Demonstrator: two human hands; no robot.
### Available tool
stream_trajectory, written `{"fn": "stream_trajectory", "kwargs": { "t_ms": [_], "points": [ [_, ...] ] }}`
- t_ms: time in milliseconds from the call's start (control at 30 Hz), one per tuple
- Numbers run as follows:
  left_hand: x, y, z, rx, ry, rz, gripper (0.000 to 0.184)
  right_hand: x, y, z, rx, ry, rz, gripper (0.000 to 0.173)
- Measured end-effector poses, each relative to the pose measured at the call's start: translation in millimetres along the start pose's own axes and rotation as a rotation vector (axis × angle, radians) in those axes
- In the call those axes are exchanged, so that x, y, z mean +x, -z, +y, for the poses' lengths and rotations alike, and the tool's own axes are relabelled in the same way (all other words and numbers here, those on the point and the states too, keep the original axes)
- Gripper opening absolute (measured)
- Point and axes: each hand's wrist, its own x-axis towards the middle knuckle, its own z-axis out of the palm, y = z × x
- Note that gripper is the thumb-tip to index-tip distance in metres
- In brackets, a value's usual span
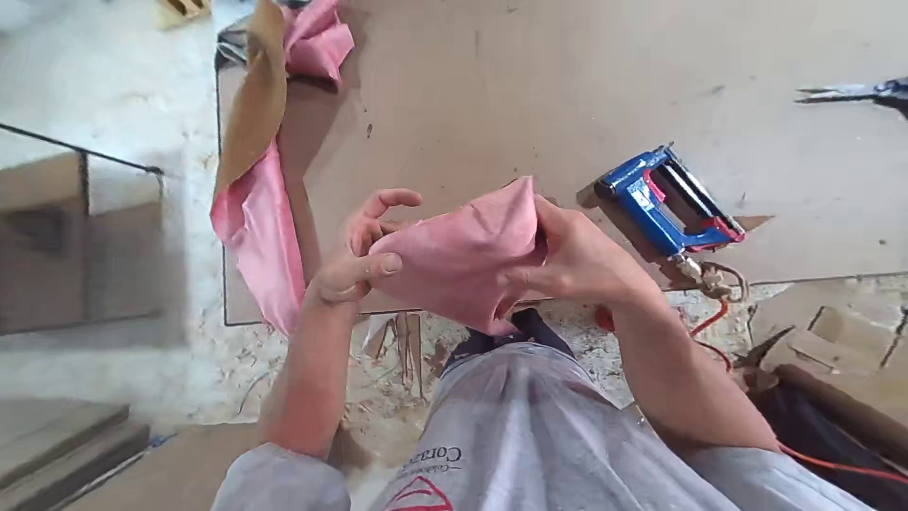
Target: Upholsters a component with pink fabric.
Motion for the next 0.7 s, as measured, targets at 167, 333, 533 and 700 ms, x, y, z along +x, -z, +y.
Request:
{"fn": "stream_trajectory", "kwargs": {
  "t_ms": [167, 333, 533, 700],
  "points": [
    [-18.2, 0.3, 1.3, 0.2, 0.144, -0.281, 0.089, -17.0, -43.0, 25.1, 0.305, 0.093, -0.001, 0.027],
    [18.7, -51.2, 32.4, 0.637, 0.045, -0.48, 0.056, -30.9, -63.9, 20.6, 0.269, 0.116, -0.006, 0.021],
    [31.3, -86.2, 36.3, 1.001, -0.065, -0.316, 0.045, -60.5, -65.0, 30.0, 0.254, 0.037, 0.175, 0.03],
    [47.7, -123.0, 41.9, 1.207, 0.053, -0.266, 0.065, -69.9, -60.6, 30.7, 0.097, 0.065, 0.23, 0.037]
  ]
}}
